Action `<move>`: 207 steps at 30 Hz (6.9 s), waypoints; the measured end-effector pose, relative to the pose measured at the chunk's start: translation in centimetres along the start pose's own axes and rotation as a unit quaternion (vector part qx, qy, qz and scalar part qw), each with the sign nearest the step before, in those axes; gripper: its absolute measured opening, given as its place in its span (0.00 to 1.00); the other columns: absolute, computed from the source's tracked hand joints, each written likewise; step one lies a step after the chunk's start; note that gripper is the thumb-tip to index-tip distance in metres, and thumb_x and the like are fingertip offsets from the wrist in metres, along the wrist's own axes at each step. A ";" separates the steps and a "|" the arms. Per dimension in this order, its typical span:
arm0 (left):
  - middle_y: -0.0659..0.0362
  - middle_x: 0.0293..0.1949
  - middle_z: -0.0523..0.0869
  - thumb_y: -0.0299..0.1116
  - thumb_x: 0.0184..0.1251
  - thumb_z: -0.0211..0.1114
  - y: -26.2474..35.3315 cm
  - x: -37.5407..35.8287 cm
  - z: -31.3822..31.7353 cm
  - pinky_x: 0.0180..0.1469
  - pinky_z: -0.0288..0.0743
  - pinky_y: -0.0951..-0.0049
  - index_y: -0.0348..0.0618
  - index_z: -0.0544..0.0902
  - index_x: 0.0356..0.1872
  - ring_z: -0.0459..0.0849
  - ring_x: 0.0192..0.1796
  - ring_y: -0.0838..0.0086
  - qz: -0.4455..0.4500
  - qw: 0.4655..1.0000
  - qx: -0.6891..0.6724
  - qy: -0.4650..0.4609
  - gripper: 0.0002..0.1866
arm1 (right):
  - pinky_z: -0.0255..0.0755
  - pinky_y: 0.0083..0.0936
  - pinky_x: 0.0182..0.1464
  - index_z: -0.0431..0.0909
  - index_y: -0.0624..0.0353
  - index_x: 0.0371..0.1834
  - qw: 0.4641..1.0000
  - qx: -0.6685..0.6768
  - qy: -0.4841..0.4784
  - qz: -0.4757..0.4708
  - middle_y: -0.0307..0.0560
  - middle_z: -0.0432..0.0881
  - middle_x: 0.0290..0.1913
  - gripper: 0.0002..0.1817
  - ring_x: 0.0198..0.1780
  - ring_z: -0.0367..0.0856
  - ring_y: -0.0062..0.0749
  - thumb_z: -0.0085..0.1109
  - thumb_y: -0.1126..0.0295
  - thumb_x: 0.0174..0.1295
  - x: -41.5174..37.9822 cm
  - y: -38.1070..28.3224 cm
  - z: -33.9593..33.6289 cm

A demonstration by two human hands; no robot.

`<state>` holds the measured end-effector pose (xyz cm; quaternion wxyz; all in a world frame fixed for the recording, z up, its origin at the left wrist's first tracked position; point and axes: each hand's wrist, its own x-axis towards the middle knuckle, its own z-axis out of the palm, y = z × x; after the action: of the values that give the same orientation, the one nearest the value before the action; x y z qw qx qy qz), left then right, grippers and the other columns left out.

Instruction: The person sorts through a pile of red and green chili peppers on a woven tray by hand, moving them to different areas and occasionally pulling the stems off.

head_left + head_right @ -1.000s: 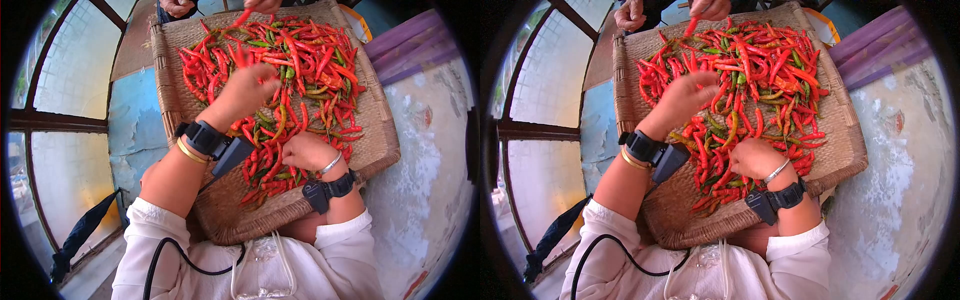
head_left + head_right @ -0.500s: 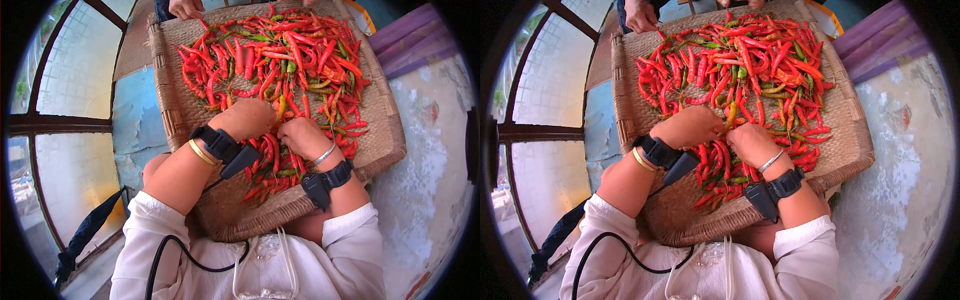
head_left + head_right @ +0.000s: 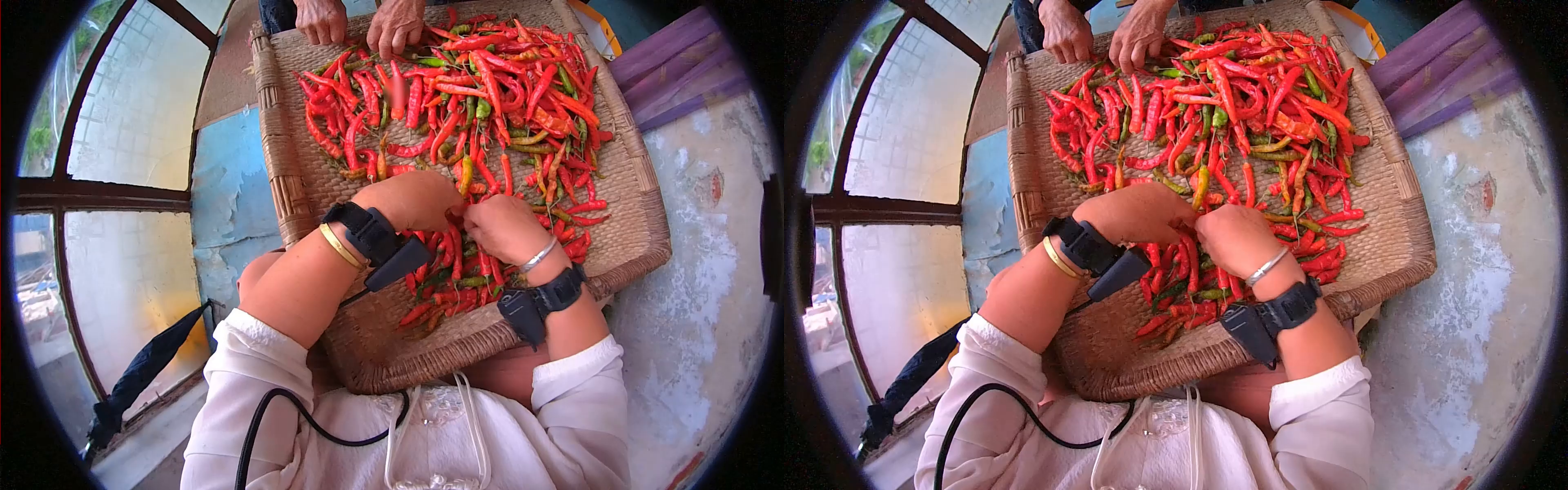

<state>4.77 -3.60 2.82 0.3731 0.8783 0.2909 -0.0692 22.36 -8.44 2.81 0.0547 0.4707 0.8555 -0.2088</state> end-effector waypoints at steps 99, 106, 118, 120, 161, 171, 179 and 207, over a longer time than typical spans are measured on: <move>0.54 0.30 0.83 0.33 0.47 0.62 -0.2 -0.4 0.2 0.36 0.74 0.60 0.46 0.83 0.32 0.82 0.36 0.58 -0.068 0.993 0.098 -0.020 0.10 | 0.69 0.16 0.31 0.76 0.66 0.42 0.924 0.364 0.085 0.083 0.36 0.76 0.28 0.13 0.27 0.72 0.16 0.56 0.71 0.56 -1.8 1.3 -2.7; 0.51 0.26 0.81 0.35 0.51 0.61 -1.2 -3.0 -3.1 0.35 0.73 0.64 0.43 0.82 0.31 0.81 0.32 0.59 -0.096 0.965 0.042 0.241 0.09 | 0.73 0.33 0.39 0.79 0.62 0.32 0.968 0.232 0.038 0.085 0.53 0.81 0.30 0.12 0.34 0.80 0.42 0.58 0.65 0.51 -2.7 0.3 -2.5; 0.54 0.36 0.81 0.35 0.45 0.65 -1.7 -2.5 0.3 0.43 0.72 0.62 0.47 0.81 0.38 0.79 0.42 0.59 -0.032 0.997 0.054 -0.044 0.15 | 0.73 0.36 0.40 0.81 0.58 0.27 0.987 -0.077 -0.108 0.093 0.53 0.81 0.29 0.16 0.37 0.80 0.44 0.64 0.56 0.43 -1.3 -0.5 -0.7; 0.54 0.35 0.81 0.34 0.45 0.65 -1.7 -2.5 0.3 0.43 0.72 0.61 0.47 0.81 0.39 0.79 0.42 0.59 -0.039 0.997 0.059 -0.043 0.16 | 0.73 0.37 0.39 0.81 0.58 0.25 0.986 -0.093 -0.104 0.087 0.52 0.80 0.26 0.18 0.36 0.80 0.45 0.66 0.53 0.42 -1.2 -0.7 -0.4; 0.66 0.22 0.78 0.38 0.60 0.61 -1.1 -3.1 -2.7 0.27 0.68 0.80 0.35 0.79 0.35 0.72 0.24 0.84 -0.176 0.894 -0.325 0.254 0.14 | 0.65 0.12 0.22 0.77 0.61 0.35 0.783 0.587 0.136 0.151 0.36 0.77 0.23 0.12 0.22 0.72 0.14 0.51 0.63 0.61 -0.8 -1.0 -2.9; 0.52 0.30 0.82 0.34 0.47 0.64 -3.0 -2.4 0.3 0.38 0.73 0.60 0.42 0.81 0.31 0.80 0.35 0.57 -0.073 0.982 0.140 0.101 0.10 | 0.66 0.13 0.25 0.77 0.63 0.37 0.795 0.580 0.132 0.121 0.36 0.76 0.24 0.11 0.22 0.71 0.14 0.51 0.66 0.61 -1.3 -1.4 -3.5; 0.52 0.28 0.82 0.32 0.48 0.63 -2.0 -3.4 -1.7 0.34 0.73 0.67 0.40 0.81 0.32 0.80 0.31 0.63 -0.079 0.990 0.040 0.112 0.09 | 0.68 0.14 0.27 0.77 0.65 0.37 0.799 0.576 0.135 0.112 0.37 0.77 0.24 0.11 0.23 0.72 0.15 0.52 0.67 0.61 -1.4 -1.2 -3.5; 0.49 0.34 0.82 0.35 0.51 0.58 -4.7 -2.6 0.2 0.41 0.74 0.58 0.48 0.81 0.37 0.81 0.40 0.57 -0.242 0.952 0.182 0.041 0.12 | 0.66 0.10 0.23 0.76 0.63 0.40 0.823 0.550 0.101 0.098 0.36 0.77 0.26 0.10 0.23 0.72 0.13 0.50 0.69 0.61 -1.1 -1.4 -2.8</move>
<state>-0.03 -2.32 0.72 0.1665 0.8369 0.4918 -0.1733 22.05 -8.81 6.12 -0.2797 0.5223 0.5493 -0.5893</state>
